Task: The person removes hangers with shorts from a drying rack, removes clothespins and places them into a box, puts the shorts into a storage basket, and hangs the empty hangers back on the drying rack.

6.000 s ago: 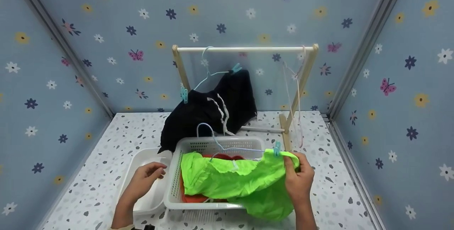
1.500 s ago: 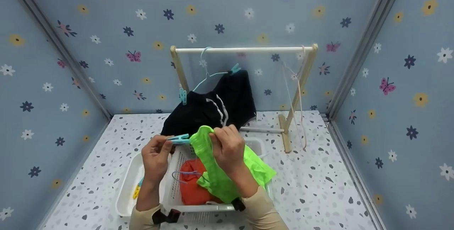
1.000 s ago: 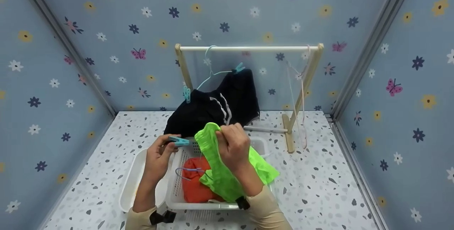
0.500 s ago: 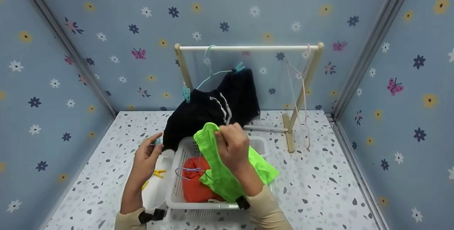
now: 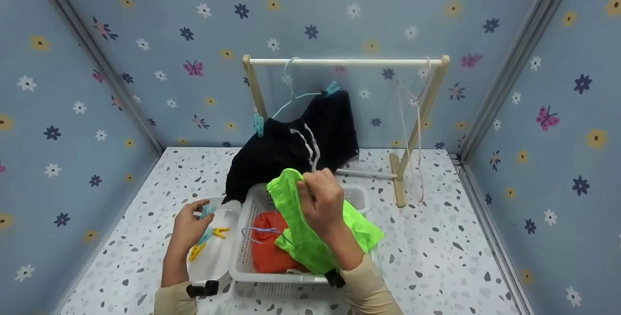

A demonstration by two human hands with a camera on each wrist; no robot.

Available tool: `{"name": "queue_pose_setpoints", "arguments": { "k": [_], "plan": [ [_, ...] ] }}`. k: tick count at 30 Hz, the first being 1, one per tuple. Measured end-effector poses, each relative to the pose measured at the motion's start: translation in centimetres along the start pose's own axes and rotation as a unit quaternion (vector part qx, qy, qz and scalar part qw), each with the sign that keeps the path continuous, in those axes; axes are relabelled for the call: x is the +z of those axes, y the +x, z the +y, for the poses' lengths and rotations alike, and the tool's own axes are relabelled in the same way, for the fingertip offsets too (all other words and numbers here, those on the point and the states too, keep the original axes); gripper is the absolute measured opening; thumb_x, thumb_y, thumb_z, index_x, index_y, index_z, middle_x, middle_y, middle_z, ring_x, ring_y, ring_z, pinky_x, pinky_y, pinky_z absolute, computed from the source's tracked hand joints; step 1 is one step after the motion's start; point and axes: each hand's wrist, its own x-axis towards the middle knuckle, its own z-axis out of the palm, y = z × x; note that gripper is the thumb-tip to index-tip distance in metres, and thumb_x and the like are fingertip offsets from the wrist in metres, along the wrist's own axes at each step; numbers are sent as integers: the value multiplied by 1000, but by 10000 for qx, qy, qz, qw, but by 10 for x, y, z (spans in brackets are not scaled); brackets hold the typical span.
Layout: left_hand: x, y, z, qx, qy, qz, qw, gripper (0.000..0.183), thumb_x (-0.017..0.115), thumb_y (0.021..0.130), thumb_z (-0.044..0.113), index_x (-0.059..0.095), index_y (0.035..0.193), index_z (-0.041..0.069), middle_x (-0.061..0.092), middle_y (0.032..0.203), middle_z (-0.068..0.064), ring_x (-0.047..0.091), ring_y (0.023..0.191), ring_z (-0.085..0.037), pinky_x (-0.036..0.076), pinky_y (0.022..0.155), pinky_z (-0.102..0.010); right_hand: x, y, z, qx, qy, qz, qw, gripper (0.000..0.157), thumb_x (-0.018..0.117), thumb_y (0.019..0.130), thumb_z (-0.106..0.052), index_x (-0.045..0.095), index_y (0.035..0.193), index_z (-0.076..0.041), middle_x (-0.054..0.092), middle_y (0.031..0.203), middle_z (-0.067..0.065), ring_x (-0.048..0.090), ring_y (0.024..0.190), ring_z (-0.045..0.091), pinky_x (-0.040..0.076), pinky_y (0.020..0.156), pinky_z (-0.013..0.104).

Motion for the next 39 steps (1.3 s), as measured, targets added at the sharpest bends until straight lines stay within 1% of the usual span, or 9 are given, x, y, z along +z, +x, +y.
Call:
{"name": "queue_pose_setpoints", "arguments": {
  "k": [3, 8, 12, 17, 20, 24, 31, 35, 39],
  "plan": [
    [5, 2, -12, -199, 257, -129, 9994, 40, 62, 81, 0, 61, 121, -8, 58, 100, -18, 55, 91, -29, 45, 77, -40, -1, -1, 0, 49, -7, -39, 10000, 38, 55, 101, -28, 62, 76, 1, 56, 67, 8, 42, 58, 22, 34, 56, 31],
    [10, 0, -24, -743, 499, -254, 9957, 45, 60, 82, 1, 58, 126, -7, 56, 104, -20, 53, 90, -29, 45, 77, -42, -3, -4, 0, 145, 86, -119, 9998, 37, 56, 100, -28, 63, 78, 1, 58, 69, 8, 44, 60, 22, 34, 58, 30],
    [13, -2, -30, -914, 691, -328, 9929, 47, 58, 83, -1, 55, 129, -8, 56, 110, -24, 54, 96, -33, 45, 82, -46, -7, -7, 2, 171, 86, -91, 9998, 37, 56, 100, -28, 63, 79, 2, 59, 70, 9, 44, 60, 21, 34, 58, 29],
    [13, -5, -36, -1042, 939, -346, 9895, 48, 57, 81, -5, 55, 129, -9, 57, 115, -28, 56, 100, -35, 44, 86, -49, -10, -7, 2, 123, 80, -36, 9999, 38, 55, 101, -27, 61, 78, 3, 57, 69, 9, 43, 59, 21, 34, 57, 30],
    [13, -3, -37, -1075, 938, -340, 9892, 48, 58, 81, -5, 54, 129, -9, 58, 116, -29, 55, 99, -35, 44, 87, -50, -12, -5, 3, 160, 50, -2, 9999, 38, 54, 101, -28, 60, 78, 3, 56, 69, 9, 43, 59, 20, 35, 56, 30],
    [14, -1, -37, -1127, 920, -431, 9884, 49, 60, 82, -4, 53, 130, -8, 58, 119, -29, 56, 101, -35, 45, 87, -49, -14, -4, 4, 183, -24, 34, 9998, 37, 55, 101, -28, 61, 80, 2, 56, 70, 9, 45, 60, 20, 36, 56, 30],
    [14, -4, -39, -1116, 1036, -445, 9873, 50, 60, 81, -5, 53, 130, -9, 60, 113, -29, 60, 98, -38, 48, 82, -51, -17, -2, 1, 159, -58, 76, 9998, 37, 53, 101, -27, 61, 80, 2, 51, 67, 9, 40, 57, 18, 33, 53, 28],
    [14, -6, -40, -1131, 1081, -504, 9864, 49, 60, 82, -3, 53, 130, -10, 60, 113, -30, 59, 105, -42, 47, 85, -53, -19, -1, -1, 173, -79, 116, 9998, 37, 54, 101, -27, 60, 79, 3, 51, 67, 9, 39, 57, 17, 33, 53, 28],
    [13, -4, -37, -1162, 1172, -620, 9843, 45, 63, 86, 5, 55, 129, -7, 61, 112, -28, 60, 102, -41, 47, 83, -53, -21, -1, 1, 177, -97, 117, 9997, 38, 54, 101, -28, 60, 79, 3, 51, 67, 9, 40, 57, 17, 33, 53, 28]
  ]
}}
